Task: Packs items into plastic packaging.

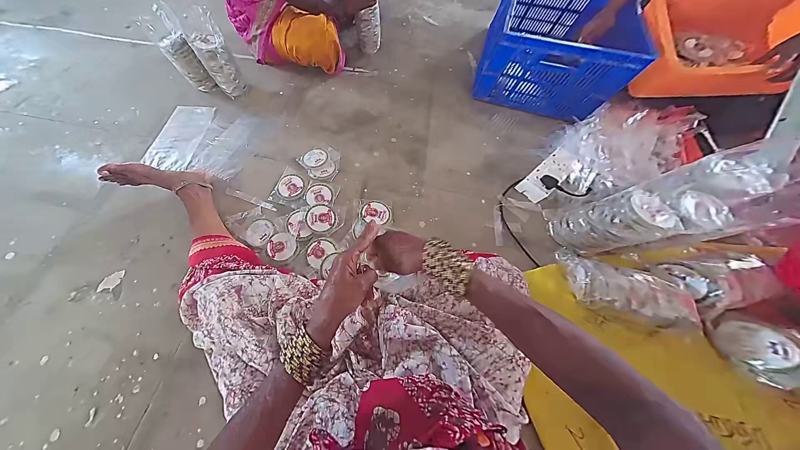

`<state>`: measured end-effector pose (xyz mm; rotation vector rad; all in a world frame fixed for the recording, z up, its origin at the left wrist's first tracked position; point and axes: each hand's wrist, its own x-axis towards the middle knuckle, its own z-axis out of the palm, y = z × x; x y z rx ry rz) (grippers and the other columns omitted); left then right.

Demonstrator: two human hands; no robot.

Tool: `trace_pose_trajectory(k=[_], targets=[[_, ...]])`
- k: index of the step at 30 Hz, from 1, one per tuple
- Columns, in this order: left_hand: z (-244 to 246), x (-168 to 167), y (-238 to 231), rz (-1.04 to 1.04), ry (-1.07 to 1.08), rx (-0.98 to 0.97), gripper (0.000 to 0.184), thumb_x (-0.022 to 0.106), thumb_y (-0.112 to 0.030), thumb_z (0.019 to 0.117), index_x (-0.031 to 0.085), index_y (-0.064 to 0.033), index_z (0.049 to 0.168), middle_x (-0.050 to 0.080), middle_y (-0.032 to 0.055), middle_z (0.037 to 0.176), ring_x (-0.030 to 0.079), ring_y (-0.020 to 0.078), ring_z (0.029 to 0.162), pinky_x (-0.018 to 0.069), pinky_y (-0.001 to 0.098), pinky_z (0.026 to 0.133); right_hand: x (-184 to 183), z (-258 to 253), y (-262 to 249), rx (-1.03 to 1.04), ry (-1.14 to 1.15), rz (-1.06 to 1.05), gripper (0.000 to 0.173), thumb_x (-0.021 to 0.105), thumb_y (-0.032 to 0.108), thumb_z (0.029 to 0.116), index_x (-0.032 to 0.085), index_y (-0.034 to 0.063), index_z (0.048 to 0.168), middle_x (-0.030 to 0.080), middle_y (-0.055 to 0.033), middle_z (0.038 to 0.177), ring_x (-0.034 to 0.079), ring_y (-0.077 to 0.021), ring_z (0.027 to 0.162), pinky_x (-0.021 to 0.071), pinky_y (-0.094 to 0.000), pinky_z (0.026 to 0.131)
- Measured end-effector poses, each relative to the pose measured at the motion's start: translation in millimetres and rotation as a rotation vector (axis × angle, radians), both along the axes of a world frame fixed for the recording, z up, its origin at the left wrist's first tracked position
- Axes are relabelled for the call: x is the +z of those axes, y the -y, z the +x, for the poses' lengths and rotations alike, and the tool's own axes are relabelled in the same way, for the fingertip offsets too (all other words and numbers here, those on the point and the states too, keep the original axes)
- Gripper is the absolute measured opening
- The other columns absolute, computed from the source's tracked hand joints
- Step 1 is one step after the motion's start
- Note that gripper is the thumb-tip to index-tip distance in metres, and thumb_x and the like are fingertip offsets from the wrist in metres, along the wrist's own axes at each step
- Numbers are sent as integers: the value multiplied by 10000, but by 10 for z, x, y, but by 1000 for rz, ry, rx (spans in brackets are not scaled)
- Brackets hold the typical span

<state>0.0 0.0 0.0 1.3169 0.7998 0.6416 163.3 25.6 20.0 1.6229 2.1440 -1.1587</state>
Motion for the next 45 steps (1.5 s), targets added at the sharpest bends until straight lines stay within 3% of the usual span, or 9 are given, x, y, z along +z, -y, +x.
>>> trace_pose_trajectory(k=[3,7,11,14,19,25,33,39,45], targets=[[3,19,-121,-17,-31,18,734,496,111,857,366,-64,1558,656,110,1189,473,25,441,438,199,397,342,363,163,41,-292,19,438,500,369,1080,697,-22,1083,717,-115,910,668,-169,807,533,-401,801],[105,116,-329,135,-208,33,565,496,118,896,610,-115,1397,641,48,1347,434,9,450,406,207,413,424,302,432,41,88,152,251,571,193,1028,673,-22,1107,679,-227,1016,650,-401,1027,471,-589,897],[209,110,-427,670,-286,135,401,510,101,898,771,-94,1132,626,61,1406,697,144,1039,580,360,806,503,33,638,-151,101,252,237,520,151,1033,660,-8,1139,687,-237,1024,662,-422,1043,493,-593,895],[269,82,-357,816,-332,211,500,575,25,887,638,-96,1368,546,130,1460,567,125,652,479,316,536,455,-145,717,-202,50,222,298,450,206,1071,642,1,1174,689,-227,1054,664,-398,1076,495,-569,897],[-27,9,-180,522,-598,106,552,592,-404,968,530,-49,1386,639,75,879,604,217,752,516,477,728,259,62,650,-369,-391,146,354,468,265,1089,691,31,945,661,-28,789,633,-94,705,527,-305,706],[-209,-53,-67,415,-515,68,568,532,-141,973,417,-66,1525,544,-28,640,552,92,555,514,298,590,142,503,193,-617,-644,584,286,502,199,1076,649,32,896,654,-31,721,627,-97,604,544,-271,585],[-15,-144,491,599,-274,-68,519,543,-100,974,516,-68,1491,567,36,603,501,147,470,481,318,485,-1113,496,-923,-172,114,225,711,725,311,948,435,47,1542,465,-242,1539,365,-429,1472,280,-627,1179],[-11,-259,565,627,-248,-5,450,548,-81,960,597,-53,1406,590,70,597,511,171,446,481,316,471,-1594,258,-1283,-265,228,150,1193,924,410,707,247,73,1629,268,-306,1628,245,-524,1496,226,-757,1138],[47,-323,483,598,-175,-32,448,560,-51,949,605,-57,1394,597,79,621,534,185,476,494,321,490,-1422,291,-1385,-276,298,56,998,890,447,738,444,5,1514,459,-247,1538,317,-447,1490,174,-688,1195]])
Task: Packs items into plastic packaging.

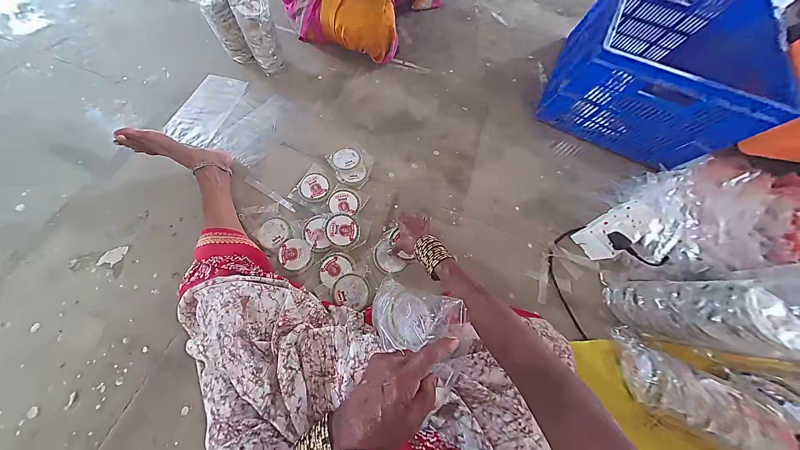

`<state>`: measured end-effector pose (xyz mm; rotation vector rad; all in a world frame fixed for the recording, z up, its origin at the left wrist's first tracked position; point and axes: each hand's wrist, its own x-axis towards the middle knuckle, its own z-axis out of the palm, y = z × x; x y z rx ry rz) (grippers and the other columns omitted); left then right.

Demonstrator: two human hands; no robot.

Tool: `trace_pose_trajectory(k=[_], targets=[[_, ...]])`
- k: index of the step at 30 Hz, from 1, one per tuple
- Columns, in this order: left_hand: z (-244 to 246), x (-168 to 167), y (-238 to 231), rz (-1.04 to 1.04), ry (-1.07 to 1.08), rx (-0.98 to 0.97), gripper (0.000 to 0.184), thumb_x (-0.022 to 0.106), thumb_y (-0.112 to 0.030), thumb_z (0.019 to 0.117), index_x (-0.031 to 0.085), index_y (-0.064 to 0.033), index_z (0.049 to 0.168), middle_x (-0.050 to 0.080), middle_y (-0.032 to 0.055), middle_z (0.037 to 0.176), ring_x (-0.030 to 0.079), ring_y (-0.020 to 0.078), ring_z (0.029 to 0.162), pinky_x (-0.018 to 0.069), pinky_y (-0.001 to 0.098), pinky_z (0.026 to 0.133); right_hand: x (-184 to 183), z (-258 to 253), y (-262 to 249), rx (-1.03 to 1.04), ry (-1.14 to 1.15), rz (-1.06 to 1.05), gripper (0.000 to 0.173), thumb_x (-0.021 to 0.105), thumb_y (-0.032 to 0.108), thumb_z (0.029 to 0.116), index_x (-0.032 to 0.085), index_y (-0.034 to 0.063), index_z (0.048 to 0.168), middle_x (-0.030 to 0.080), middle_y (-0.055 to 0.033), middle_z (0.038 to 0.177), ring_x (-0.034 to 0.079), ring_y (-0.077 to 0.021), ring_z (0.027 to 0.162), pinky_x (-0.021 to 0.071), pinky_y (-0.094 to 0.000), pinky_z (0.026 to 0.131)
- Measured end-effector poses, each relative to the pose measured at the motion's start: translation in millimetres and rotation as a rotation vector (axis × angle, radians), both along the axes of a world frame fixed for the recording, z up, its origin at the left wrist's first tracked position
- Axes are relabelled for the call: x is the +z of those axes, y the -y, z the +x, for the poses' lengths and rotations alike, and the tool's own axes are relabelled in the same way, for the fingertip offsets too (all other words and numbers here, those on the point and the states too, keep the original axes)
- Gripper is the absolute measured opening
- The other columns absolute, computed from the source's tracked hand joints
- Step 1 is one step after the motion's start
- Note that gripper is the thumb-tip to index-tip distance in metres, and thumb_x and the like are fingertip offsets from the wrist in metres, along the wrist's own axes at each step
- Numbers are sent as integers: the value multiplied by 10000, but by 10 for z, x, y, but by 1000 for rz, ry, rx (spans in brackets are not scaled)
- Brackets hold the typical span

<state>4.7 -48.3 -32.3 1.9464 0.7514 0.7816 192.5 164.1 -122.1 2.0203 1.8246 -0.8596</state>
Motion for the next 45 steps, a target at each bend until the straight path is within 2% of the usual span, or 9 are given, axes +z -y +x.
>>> trace_pose_trajectory(k=[5,9,13,17,23,27,34,38,45], targets=[[20,-95,44,-7,11,3,421,547,-65,965,617,-64,1380,623,80,638,563,195,487,507,349,495,423,-1,-15,273,-60,32,447,796,283,888,695,29,1242,649,-226,1298,500,-420,1342,267,-656,1149],[22,-145,41,-50,42,-16,426,547,-72,973,603,-70,1396,606,81,636,554,192,493,504,344,504,397,-248,74,647,-24,-37,403,781,203,884,702,52,1249,624,-184,1350,467,-397,1370,277,-627,1141],[-31,-142,38,-64,57,2,422,545,-74,984,595,-70,1403,602,81,646,543,181,498,499,327,507,-144,-303,250,612,-181,25,710,843,57,758,580,53,1417,426,-232,1566,322,-453,1489,273,-704,1141],[-80,-123,51,-77,78,12,422,546,-54,978,596,-47,1397,603,88,650,545,178,509,501,320,516,-86,-310,276,450,-10,-63,1056,912,245,734,328,78,1598,359,-272,1595,321,-483,1476,260,-704,1144],[-99,-78,55,-49,133,-2,402,539,-22,985,618,-49,1378,710,116,825,622,175,611,557,324,628,392,-446,221,529,55,-203,691,724,250,945,439,14,1529,440,-250,1557,323,-425,1499,144,-666,1208],[-76,-90,78,-36,139,-2,399,539,-9,975,626,-46,1363,720,117,844,640,187,627,562,346,634,532,-821,207,762,-212,-50,517,775,229,900,633,18,1350,641,-237,1320,553,-416,1297,372,-591,1110],[-121,-135,88,-42,170,-18,381,535,11,966,646,-11,1330,737,134,881,666,193,659,573,342,672,-105,-1328,537,970,-241,-62,816,903,67,679,554,91,1416,428,-254,1512,366,-497,1417,401,-688,1035],[-100,-134,89,-48,168,-70,380,533,1,974,638,-5,1339,743,145,916,693,213,708,583,373,711,85,-1315,548,849,-107,-212,915,868,172,780,383,15,1541,428,-294,1525,413,-507,1395,387,-669,1072],[-61,-162,97,-61,153,-97,393,538,-5,977,628,-37,1358,730,145,873,693,243,700,583,413,696,89,-1370,259,878,-207,-88,665,821,188,834,557,31,1423,531,-257,1436,429,-463,1388,324,-677,1086]])
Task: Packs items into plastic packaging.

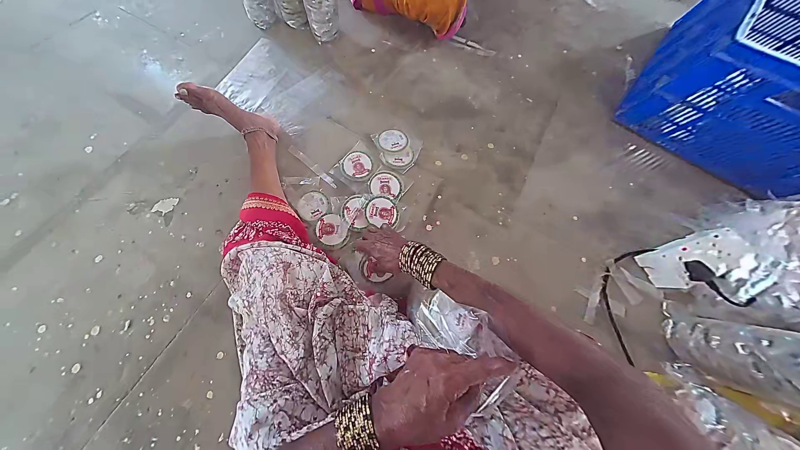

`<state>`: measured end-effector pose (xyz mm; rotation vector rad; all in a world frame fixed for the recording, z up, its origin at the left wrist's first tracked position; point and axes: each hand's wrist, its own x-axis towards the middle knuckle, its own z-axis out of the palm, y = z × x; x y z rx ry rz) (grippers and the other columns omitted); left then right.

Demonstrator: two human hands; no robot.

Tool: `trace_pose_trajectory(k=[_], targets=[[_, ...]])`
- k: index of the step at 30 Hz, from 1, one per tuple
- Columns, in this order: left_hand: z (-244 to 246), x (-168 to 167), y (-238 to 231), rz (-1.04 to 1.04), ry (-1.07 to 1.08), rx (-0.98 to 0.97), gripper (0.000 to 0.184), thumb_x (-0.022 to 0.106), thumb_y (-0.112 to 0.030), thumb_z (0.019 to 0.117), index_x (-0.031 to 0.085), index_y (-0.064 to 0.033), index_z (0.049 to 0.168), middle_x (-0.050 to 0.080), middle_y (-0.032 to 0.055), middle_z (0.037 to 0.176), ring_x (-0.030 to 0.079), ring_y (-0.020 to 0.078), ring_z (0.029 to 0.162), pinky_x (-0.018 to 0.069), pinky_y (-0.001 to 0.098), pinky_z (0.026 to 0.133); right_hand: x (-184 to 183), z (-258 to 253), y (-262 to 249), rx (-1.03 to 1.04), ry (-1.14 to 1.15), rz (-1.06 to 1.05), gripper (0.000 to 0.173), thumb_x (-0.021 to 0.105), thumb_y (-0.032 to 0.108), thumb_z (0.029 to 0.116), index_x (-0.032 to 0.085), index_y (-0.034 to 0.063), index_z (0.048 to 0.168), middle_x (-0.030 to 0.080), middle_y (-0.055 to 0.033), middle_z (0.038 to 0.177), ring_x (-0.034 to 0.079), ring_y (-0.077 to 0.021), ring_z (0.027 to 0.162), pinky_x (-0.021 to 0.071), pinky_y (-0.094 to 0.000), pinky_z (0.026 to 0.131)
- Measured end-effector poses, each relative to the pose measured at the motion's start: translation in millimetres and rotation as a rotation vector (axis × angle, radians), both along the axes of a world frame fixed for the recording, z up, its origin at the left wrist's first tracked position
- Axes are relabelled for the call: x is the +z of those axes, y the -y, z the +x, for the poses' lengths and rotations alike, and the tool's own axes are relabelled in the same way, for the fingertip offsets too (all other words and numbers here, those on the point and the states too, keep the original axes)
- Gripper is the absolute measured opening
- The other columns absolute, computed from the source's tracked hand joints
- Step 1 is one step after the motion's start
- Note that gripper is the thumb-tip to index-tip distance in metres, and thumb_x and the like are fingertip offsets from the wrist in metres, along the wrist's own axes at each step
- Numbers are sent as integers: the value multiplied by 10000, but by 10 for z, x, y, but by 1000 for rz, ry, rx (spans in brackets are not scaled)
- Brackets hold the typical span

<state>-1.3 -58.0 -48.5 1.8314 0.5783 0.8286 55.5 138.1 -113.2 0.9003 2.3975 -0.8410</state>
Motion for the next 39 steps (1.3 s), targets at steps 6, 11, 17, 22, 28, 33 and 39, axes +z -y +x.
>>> trace_pose_trajectory(k=[6,11,17,22,28,33,39], targets=[[-42,65,-40,-52,8,38,211,534,-18,989,688,-19,1133,708,123,820,655,201,645,560,352,630,-195,-102,65,-81,9,87,1072,939,157,634,388,70,1550,385,-279,1555,366,-498,1430,354,-682,1077],[-61,88,-26,-42,-10,71,217,538,-23,990,677,-28,1157,691,113,794,616,180,597,539,322,587,-324,-97,144,29,186,162,941,902,394,703,500,-16,1448,499,-288,1462,386,-496,1418,246,-710,1132],[-152,213,-77,-134,17,68,187,557,0,950,689,-18,1082,639,82,711,554,107,552,485,238,535,1499,93,761,-145,205,-81,472,499,11,1046,414,-94,1499,415,-247,1580,330,-358,1515,208,-448,1241],[-226,308,-205,-102,-18,95,128,587,-33,942,698,-37,1006,635,46,689,556,64,571,472,200,552,633,625,328,-339,-109,211,553,655,232,974,518,-76,1413,574,-337,1347,534,-505,1281,385,-662,1055],[-230,312,-277,-49,-75,156,176,565,-30,922,705,-34,1029,643,33,701,556,41,568,467,179,543,280,1263,435,-716,190,133,519,569,126,1008,462,-1,1501,551,-313,1409,500,-491,1344,365,-647,1109],[-301,301,-287,-144,-95,236,152,569,-77,931,669,-39,1038,632,-23,724,555,-5,593,479,166,561,261,1766,491,-1032,-40,128,630,724,210,923,496,-23,1462,543,-299,1425,493,-445,1365,357,-636,1133],[-277,304,-277,-211,-87,283,147,573,-90,953,625,-15,1069,595,-37,679,563,21,562,490,191,534,1546,1596,1050,-1438,-1137,260,566,841,0,716,600,100,1218,724,4,1034,710,-71,937,611,-285,824]])
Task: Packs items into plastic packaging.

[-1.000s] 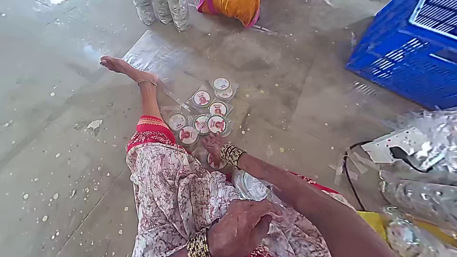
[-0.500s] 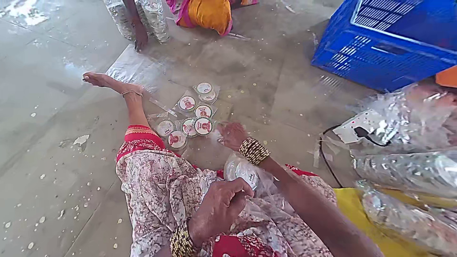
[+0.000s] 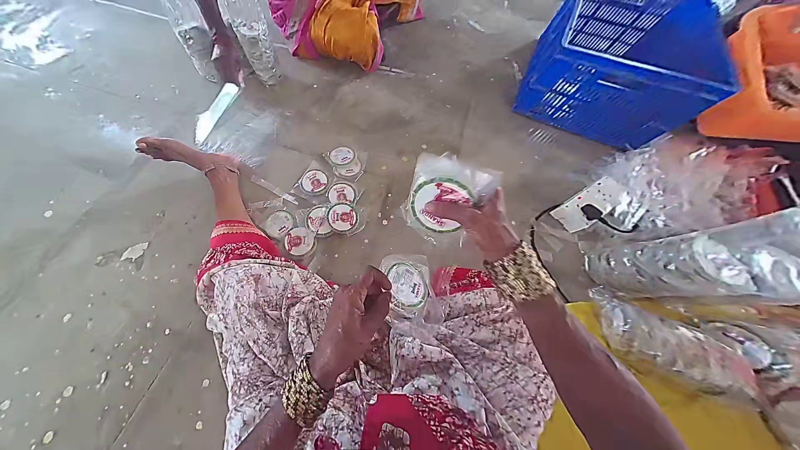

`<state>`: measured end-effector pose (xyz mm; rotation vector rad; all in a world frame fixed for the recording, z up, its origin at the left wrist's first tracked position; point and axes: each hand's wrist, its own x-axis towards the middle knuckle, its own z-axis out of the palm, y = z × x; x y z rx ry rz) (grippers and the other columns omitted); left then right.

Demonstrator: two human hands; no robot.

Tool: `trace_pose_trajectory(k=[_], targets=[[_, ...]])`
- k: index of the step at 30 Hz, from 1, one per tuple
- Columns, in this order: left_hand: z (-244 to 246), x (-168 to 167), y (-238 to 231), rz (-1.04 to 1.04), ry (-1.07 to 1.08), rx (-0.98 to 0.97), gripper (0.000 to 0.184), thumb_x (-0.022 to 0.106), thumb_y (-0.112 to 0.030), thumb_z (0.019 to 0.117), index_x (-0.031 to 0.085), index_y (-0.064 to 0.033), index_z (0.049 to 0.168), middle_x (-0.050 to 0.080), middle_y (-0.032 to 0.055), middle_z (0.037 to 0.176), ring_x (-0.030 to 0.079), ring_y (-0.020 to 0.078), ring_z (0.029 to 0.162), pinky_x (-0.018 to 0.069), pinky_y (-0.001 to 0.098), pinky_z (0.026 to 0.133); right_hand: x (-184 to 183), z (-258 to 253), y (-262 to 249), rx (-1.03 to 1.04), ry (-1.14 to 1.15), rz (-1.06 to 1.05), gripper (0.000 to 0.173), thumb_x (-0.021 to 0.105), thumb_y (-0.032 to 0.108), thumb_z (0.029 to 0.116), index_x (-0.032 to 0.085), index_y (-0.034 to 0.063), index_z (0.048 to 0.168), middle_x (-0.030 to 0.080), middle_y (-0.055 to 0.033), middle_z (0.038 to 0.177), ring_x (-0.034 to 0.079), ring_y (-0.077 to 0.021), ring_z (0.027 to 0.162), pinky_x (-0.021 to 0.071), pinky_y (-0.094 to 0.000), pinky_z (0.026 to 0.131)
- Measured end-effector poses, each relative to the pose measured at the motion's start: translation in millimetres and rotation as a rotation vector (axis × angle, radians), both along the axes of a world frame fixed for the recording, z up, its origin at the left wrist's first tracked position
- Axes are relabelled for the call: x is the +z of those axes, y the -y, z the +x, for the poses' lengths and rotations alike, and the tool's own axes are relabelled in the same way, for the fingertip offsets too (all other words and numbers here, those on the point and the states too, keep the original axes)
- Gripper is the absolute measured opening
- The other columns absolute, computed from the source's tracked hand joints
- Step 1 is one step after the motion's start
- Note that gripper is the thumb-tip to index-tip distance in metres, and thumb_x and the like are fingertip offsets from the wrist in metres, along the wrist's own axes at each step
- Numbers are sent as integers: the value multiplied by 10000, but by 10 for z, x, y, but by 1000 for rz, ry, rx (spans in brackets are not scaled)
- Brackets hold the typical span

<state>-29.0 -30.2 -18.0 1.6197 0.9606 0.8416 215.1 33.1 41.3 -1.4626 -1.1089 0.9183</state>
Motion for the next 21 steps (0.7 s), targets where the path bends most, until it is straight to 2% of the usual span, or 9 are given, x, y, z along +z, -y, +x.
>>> trace_pose_trajectory(k=[3,6,9,12,14,15,16,18,21], targets=[[30,17,-18,-32,6,13,163,575,-85,952,602,-6,1091,603,-38,691,557,14,551,491,191,522,357,-187,334,158,-237,212,391,791,1,775,686,106,1137,761,-20,985,737,-122,888,641,-317,807],[44,34,-47,-139,42,28,265,586,-76,928,574,14,1177,645,-35,765,572,14,572,501,201,532,342,-401,572,214,-262,128,371,803,-25,737,684,43,1080,769,-50,949,749,-148,882,645,-335,829],[21,45,-77,-177,98,-17,446,550,-2,858,513,22,1302,695,-45,818,606,12,594,514,201,528,83,-483,710,186,-112,-20,494,871,55,675,659,28,1120,766,-19,987,744,-98,931,637,-299,866],[2,79,-82,-213,69,-70,451,525,-48,924,505,21,1368,629,-66,716,560,14,549,479,195,500,-26,-479,776,191,128,-133,512,867,183,707,665,54,1159,752,-5,1034,717,-65,989,600,-289,918],[19,66,-83,-245,112,-87,445,530,-66,940,498,38,1372,566,-67,658,545,32,531,474,201,497,33,-515,828,259,416,-226,540,811,257,805,652,18,1262,729,-118,1103,693,-204,1065,545,-428,976],[37,55,-83,-267,136,-85,389,533,-63,933,522,23,1312,557,-65,637,549,41,521,482,208,494,76,-569,855,300,525,-272,537,774,250,860,627,-4,1309,723,-187,1102,695,-302,1068,530,-505,966],[53,49,-79,-289,157,-78,326,533,-57,929,536,7,1249,556,-63,630,548,46,512,482,211,488,90,-627,885,333,613,-296,512,732,236,908,599,-14,1335,719,-222,1085,699,-359,1051,530,-535,941],[66,23,-69,-314,191,-66,311,533,-53,920,536,5,1225,559,-60,634,545,48,507,478,210,480,19,-691,939,365,730,-249,453,690,202,933,589,-25,1311,719,-233,1018,717,-388,974,557,-534,870],[60,-37,-36,-337,248,-58,320,534,-52,914,529,6,1229,578,-57,637,544,41,497,468,196,458,72,-696,901,523,800,-396,474,653,192,975,522,-13,1382,687,-247,1121,679,-400,1083,526,-524,948]])
